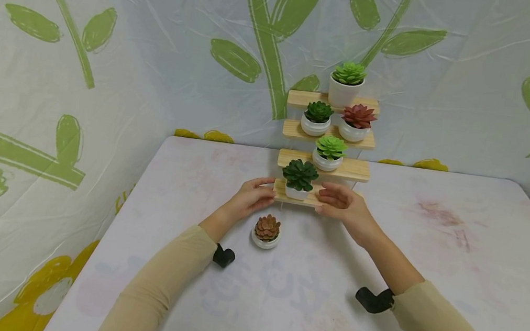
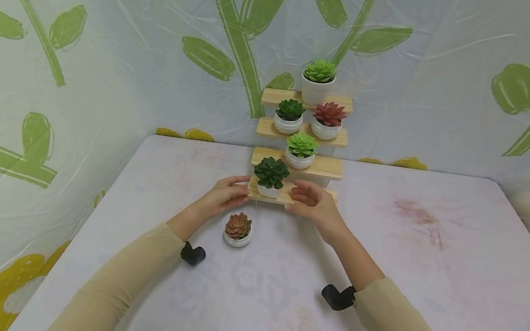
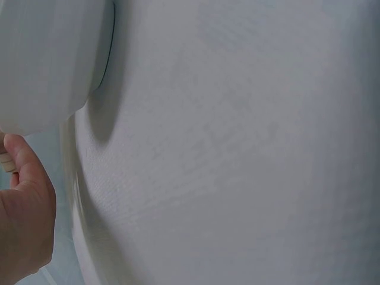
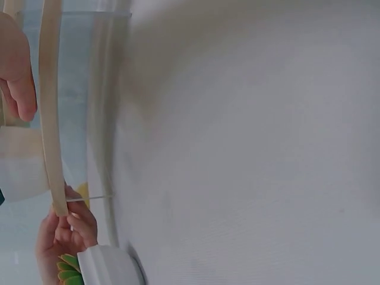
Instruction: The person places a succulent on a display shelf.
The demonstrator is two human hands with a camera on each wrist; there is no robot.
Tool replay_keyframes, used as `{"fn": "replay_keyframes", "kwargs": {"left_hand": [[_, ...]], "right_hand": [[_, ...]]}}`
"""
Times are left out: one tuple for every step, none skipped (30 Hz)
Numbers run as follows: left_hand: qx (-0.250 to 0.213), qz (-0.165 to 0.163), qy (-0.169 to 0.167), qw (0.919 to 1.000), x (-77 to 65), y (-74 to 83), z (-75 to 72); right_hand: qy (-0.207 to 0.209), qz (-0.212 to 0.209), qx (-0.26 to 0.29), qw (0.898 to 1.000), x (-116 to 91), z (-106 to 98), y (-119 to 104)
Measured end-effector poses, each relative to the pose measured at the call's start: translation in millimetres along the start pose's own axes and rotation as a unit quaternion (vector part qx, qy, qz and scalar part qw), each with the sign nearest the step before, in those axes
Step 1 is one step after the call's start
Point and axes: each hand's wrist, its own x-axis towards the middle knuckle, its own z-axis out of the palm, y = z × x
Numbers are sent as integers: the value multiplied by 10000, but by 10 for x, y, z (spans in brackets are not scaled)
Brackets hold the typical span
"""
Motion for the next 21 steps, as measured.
{"fn": "replay_keyframes", "kwargs": {"left_hand": [[9, -7, 9, 10000, -1, 1, 0], [27, -2, 14, 10000, -1, 0, 0], [42, 8, 23, 10000, -2, 0, 0], [60, 15, 29, 10000, -4, 1, 1], [70, 18, 25, 10000, -4, 0, 0], [72, 20, 18, 10000, -5, 0, -1], [75, 26, 13, 10000, -7, -1, -1], [66, 32, 7, 10000, -6, -2, -2], [51, 39, -1, 10000, -6, -3, -2], [33, 43, -13, 10000, -7, -4, -3], [19, 49, -18, 10000, -7, -5, -3], [15, 55, -22, 10000, -6, -5, -2], [6, 59, -22, 10000, -6, -5, -2], [-4, 58, -21, 10000, -5, -7, -2], [-6, 59, -23, 10000, -4, -9, -1], [-9, 59, -21, 10000, -4, -9, -1], [-8, 63, -19, 10000, -4, -10, 1], [-15, 64, -25, 10000, -4, -11, 1], [-21, 66, -24, 10000, -5, -13, 2], [-27, 69, -26, 10000, -4, -14, 3], [-27, 75, -23, 10000, -4, -13, 5]], "right_hand": [[-7, -14, -8, 10000, -14, -4, 15], [-14, -42, 4, 10000, -27, -6, 33], [-25, -71, 8, 10000, -42, -7, 49], [-40, -93, 22, 9999, -60, -3, 61], [-58, -116, 24, 9999, -80, 2, 70], [-80, -127, 22, 9999, -99, 7, 80], [-106, -143, 5, 9998, -120, 13, 90], [-130, -158, -8, 9998, -138, 20, 100], [-158, -168, -41, 9997, -156, 28, 110], [-185, -174, -62, 9997, -174, 37, 119], [-212, -185, -80, 9996, -190, 46, 129], [-238, -184, -107, 9995, -205, 58, 140], [-268, -193, -121, 9994, -219, 71, 147], [-305, -189, -114, 9993, -231, 86, 160], [-355, -177, -108, 9992, -240, 103, 172], [-406, -149, -89, 9990, -247, 122, 187], [-468, -116, -81, 9988, -253, 143, 201], [-533, -67, -66, 9985, -257, 165, 216], [-606, -24, -56, 9981, -259, 188, 230], [-678, 29, -39, 9977, -258, 212, 247], [-746, 70, -38, 9972, -257, 235, 260]]}}
